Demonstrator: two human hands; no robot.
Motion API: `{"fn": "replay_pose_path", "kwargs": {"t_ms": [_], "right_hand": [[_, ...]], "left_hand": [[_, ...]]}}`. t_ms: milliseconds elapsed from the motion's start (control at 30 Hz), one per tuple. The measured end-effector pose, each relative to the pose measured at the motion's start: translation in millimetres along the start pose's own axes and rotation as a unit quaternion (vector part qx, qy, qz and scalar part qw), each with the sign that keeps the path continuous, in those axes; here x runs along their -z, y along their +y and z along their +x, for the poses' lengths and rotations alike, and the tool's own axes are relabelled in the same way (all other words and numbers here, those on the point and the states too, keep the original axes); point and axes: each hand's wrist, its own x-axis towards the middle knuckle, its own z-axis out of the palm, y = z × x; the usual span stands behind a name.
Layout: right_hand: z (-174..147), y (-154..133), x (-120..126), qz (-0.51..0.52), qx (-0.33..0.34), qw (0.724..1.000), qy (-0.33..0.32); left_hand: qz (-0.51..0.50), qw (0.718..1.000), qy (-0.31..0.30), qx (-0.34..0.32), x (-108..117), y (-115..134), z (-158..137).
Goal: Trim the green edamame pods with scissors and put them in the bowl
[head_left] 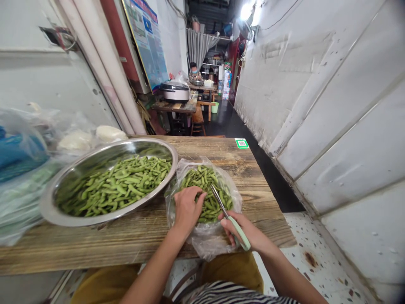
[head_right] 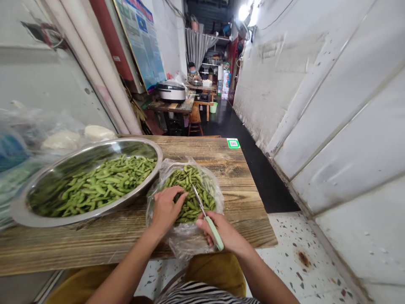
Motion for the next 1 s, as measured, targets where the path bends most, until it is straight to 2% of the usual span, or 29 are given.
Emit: {"fn": "replay_pose_path", "kwargs": {"t_ms": [133, 367, 500, 600, 667, 733, 833, 900, 1000], "right_hand": [[-1, -2, 1, -0.067, 0.001, 0.998, -0.001], [-5, -15, 4, -0.204, 0.055, 0.977, 0.019], [-4, -15, 3, -0.197, 0.053, 0.979, 0.021], [-2, -10, 2, -0.138, 0.017, 0.990, 0.007], [-1, -6, 1, -0.082, -0.019, 0.996, -0.001], [-1, -3, 1, -0.034, -0.038, 0.999, -0.009], [-2, -2, 1, -0.002, -0.018, 0.999, -0.030], [-3, -2, 1, -0.006, -0.002, 0.999, -0.041], [-3, -2, 2, -0.017, 0.004, 0.999, -0.048]], "left_hand": [[-0.143, 0.987, -0.018, 0.074, 4, 0, -6], [-0.169, 0.984, -0.032, 0.041, 15, 13, -15], [-0.171, 0.982, -0.049, 0.062, 17, 14, -15], [-0.191, 0.972, -0.071, 0.121, 16, 12, -14], [-0.267, 0.942, -0.074, 0.189, 15, 12, -13], [-0.386, 0.884, -0.063, 0.254, 15, 13, -12], [-0.523, 0.794, -0.046, 0.307, 17, 16, -10], [-0.553, 0.765, -0.045, 0.326, 18, 18, -11], [-0.562, 0.754, -0.046, 0.336, 18, 19, -12]]}}
